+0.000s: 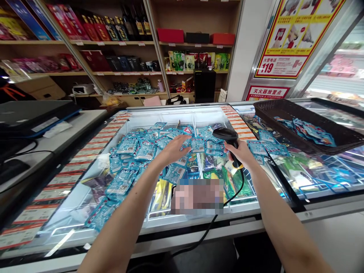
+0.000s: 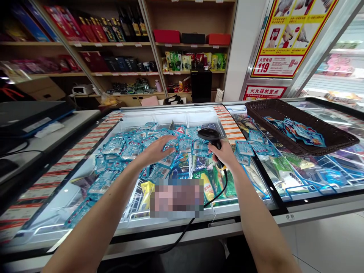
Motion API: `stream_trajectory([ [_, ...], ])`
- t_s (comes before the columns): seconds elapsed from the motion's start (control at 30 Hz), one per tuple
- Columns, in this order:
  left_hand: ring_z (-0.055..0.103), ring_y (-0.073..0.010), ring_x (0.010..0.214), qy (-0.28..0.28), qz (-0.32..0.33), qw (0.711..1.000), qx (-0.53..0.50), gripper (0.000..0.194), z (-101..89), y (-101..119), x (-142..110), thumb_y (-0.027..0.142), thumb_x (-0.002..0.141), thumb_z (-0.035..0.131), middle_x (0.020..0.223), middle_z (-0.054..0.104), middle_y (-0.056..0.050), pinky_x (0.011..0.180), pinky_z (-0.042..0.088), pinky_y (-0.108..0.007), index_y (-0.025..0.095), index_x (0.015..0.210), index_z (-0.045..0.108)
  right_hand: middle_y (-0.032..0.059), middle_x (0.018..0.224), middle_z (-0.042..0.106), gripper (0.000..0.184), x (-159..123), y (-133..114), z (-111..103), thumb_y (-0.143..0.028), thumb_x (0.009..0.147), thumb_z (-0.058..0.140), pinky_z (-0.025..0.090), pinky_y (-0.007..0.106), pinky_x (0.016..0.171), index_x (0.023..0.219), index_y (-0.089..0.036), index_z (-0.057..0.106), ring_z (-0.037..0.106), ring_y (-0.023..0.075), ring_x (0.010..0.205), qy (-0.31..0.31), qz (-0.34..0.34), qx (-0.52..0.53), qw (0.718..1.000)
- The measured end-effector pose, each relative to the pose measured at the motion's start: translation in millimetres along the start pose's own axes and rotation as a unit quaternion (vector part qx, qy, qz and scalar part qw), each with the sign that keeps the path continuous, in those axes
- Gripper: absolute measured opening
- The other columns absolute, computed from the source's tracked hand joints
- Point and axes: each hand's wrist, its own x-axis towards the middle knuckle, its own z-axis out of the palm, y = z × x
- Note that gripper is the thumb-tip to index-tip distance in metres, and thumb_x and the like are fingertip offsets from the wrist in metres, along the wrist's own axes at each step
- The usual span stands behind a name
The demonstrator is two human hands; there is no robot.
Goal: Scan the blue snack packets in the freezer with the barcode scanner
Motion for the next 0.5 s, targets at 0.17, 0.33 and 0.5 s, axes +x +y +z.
stream_trajectory([
  [0.17, 0.042, -0.0295, 0.129, -0.005, 0.005, 1.0, 0.002, 0.052, 9.6, -7.1, -4.1, 0.046, 0.086, 0.045, 0.138, 0.047, -0.008, 0.104, 0.035, -0.048, 0.026, 0.134, 0.045, 0.0062, 0.076, 0.066, 0.032, -5.6, -8.7, -2.0, -0.047, 0.075, 0.063, 0.043, 0.025, 0.038, 0.085, -0.017, 0.057, 0.056, 0.0131, 0.043, -0.01, -0.005, -0.003, 1.0],
  [0.33, 0.043, -0.0268, 0.128, -0.002, 0.022, 1.0, -0.013, 0.047, 18.0, -0.4, -12.9, 0.042, 0.086, 0.046, 0.138, 0.048, -0.008, 0.106, 0.034, -0.045, 0.025, 0.13, 0.049, 0.0062, 0.072, 0.066, 0.032, -2.4, -2.1, -2.2, -0.047, 0.075, 0.063, 0.043, 0.025, 0.038, 0.083, -0.017, 0.058, 0.056, 0.0137, 0.042, -0.01, -0.007, -0.005, 1.0],
  [0.5, 0.049, -0.0234, 0.121, -0.015, 0.059, 0.997, -0.04, 0.042, 23.3, 17.8, -24.6, 0.038, 0.088, 0.045, 0.13, 0.053, -0.007, 0.101, 0.04, -0.039, 0.025, 0.127, 0.052, 0.005, 0.068, 0.066, 0.03, 3.0, 8.2, -1.4, -0.045, 0.076, 0.062, 0.041, 0.025, 0.036, 0.084, -0.016, 0.058, 0.053, 0.0128, 0.038, -0.005, -0.01, 0.008, 1.0],
])
